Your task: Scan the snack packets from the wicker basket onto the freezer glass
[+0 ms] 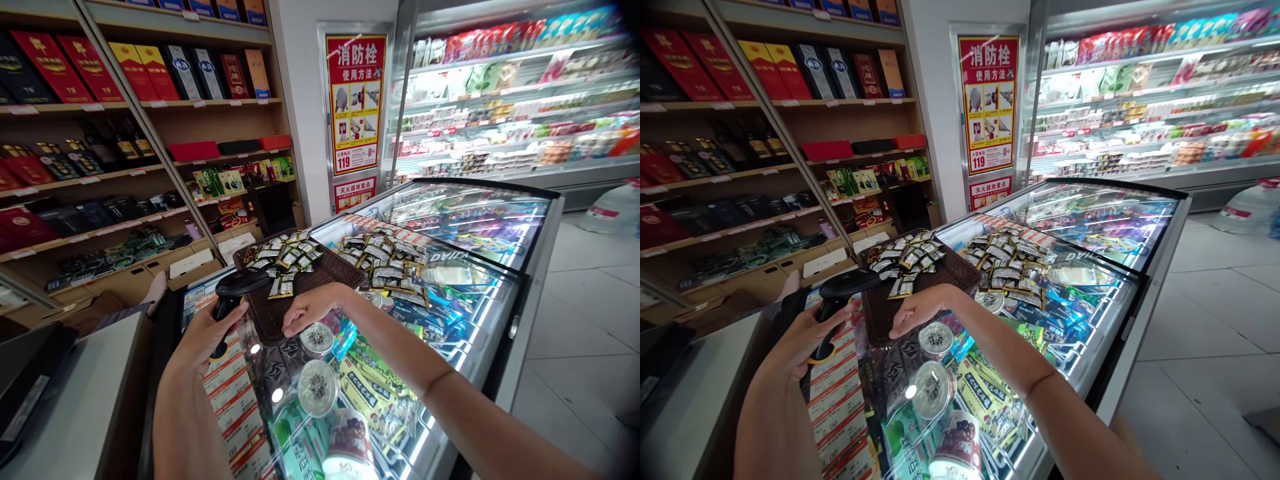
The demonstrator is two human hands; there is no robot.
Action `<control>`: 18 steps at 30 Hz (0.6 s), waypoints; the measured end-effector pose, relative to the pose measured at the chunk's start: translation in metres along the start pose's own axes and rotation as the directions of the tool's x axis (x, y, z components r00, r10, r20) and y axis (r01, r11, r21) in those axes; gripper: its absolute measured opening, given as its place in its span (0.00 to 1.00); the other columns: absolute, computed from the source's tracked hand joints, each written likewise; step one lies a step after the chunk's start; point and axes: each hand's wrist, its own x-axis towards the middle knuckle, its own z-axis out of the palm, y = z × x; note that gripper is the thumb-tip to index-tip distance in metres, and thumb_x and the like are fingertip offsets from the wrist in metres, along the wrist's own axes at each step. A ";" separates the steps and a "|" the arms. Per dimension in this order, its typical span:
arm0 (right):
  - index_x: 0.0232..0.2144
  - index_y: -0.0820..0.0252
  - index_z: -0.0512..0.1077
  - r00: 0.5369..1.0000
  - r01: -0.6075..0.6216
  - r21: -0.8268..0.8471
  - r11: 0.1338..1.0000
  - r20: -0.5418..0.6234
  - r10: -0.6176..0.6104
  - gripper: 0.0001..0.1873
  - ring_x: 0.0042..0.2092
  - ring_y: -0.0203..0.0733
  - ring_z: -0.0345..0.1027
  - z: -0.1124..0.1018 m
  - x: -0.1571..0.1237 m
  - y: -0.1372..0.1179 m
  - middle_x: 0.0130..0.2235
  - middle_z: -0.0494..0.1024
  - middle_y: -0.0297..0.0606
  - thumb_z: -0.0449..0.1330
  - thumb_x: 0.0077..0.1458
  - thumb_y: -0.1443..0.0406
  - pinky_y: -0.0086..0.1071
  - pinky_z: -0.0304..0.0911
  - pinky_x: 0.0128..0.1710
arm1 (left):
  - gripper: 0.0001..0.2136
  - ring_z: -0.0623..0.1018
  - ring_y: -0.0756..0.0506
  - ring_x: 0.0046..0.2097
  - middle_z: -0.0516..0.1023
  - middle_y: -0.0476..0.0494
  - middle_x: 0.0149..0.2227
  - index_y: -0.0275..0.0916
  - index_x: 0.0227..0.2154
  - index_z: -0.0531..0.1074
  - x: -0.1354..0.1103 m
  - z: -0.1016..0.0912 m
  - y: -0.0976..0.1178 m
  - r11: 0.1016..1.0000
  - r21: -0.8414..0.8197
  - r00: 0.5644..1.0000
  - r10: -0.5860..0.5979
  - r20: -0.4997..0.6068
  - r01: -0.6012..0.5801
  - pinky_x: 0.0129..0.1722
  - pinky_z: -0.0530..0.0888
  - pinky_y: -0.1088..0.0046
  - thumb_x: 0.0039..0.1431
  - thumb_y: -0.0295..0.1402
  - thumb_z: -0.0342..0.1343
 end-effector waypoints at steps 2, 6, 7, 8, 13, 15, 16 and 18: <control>0.44 0.67 0.79 0.997 0.014 -0.026 1.000 0.070 -0.012 0.22 0.41 0.37 0.73 0.001 0.002 -0.007 0.42 0.81 0.38 0.63 0.57 0.54 0.23 0.62 0.40 | 0.26 0.66 0.51 0.23 0.69 0.54 0.20 0.40 0.29 0.69 0.002 -0.002 0.000 0.999 0.002 0.999 -0.032 0.044 0.032 0.23 0.62 0.77 0.38 0.57 0.67; 0.47 0.72 0.77 0.990 -0.005 -0.106 0.994 0.139 0.020 0.20 0.47 0.40 0.74 0.004 0.004 -0.021 0.48 0.81 0.46 0.66 0.55 0.62 0.23 0.63 0.43 | 0.27 0.66 0.51 0.22 0.67 0.56 0.18 0.40 0.30 0.69 0.005 -0.003 -0.003 0.998 -0.016 0.998 -0.052 0.047 0.053 0.23 0.62 0.78 0.36 0.56 0.68; 0.48 0.72 0.77 0.985 -0.005 -0.111 0.994 0.172 0.024 0.20 0.47 0.40 0.75 0.006 0.005 -0.025 0.48 0.80 0.47 0.66 0.55 0.63 0.23 0.63 0.42 | 0.26 0.65 0.52 0.22 0.67 0.56 0.18 0.40 0.29 0.69 0.005 -0.003 -0.004 0.999 -0.024 0.998 -0.045 0.042 0.046 0.22 0.62 0.78 0.36 0.56 0.68; 0.48 0.72 0.77 0.978 -0.003 -0.110 0.994 0.207 0.026 0.20 0.47 0.40 0.75 0.009 0.006 -0.029 0.48 0.81 0.48 0.66 0.55 0.64 0.23 0.64 0.41 | 0.26 0.65 0.52 0.22 0.67 0.56 0.18 0.40 0.29 0.69 0.005 -0.002 -0.005 0.999 -0.032 0.999 -0.036 0.037 0.037 0.22 0.61 0.78 0.37 0.56 0.68; 0.42 0.68 0.78 0.937 -0.057 0.091 0.994 0.347 0.022 0.18 0.44 0.40 0.77 0.012 0.000 -0.034 0.42 0.82 0.43 0.69 0.51 0.62 0.23 0.66 0.41 | 0.26 0.64 0.53 0.21 0.68 0.56 0.18 0.40 0.29 0.69 0.000 0.000 -0.003 0.996 -0.082 0.999 -0.039 0.002 0.039 0.21 0.60 0.77 0.37 0.55 0.69; 0.43 0.66 0.77 0.976 -0.134 0.229 0.964 0.199 0.089 0.18 0.42 0.39 0.77 0.001 -0.009 -0.024 0.42 0.82 0.43 0.68 0.54 0.59 0.26 0.68 0.42 | 0.26 0.63 0.53 0.21 0.68 0.57 0.18 0.40 0.30 0.69 -0.001 -0.001 -0.001 0.993 -0.105 0.998 -0.056 0.020 0.058 0.21 0.61 0.78 0.37 0.54 0.70; 0.44 0.65 0.76 0.986 -0.168 0.282 0.945 0.037 0.165 0.18 0.41 0.39 0.76 -0.006 -0.014 -0.016 0.42 0.81 0.43 0.66 0.56 0.58 0.27 0.69 0.41 | 0.26 0.64 0.53 0.21 0.68 0.57 0.18 0.40 0.31 0.69 -0.001 -0.001 0.000 0.992 -0.111 0.998 -0.059 0.025 0.061 0.21 0.61 0.78 0.36 0.54 0.71; 0.45 0.63 0.73 0.851 -0.255 0.329 0.909 -0.370 0.373 0.16 0.41 0.39 0.75 -0.021 -0.023 0.000 0.43 0.79 0.44 0.62 0.61 0.57 0.29 0.70 0.40 | 0.27 0.65 0.52 0.22 0.69 0.56 0.19 0.40 0.32 0.70 -0.001 -0.001 0.001 0.993 -0.108 0.998 -0.053 0.024 0.055 0.21 0.62 0.78 0.36 0.54 0.71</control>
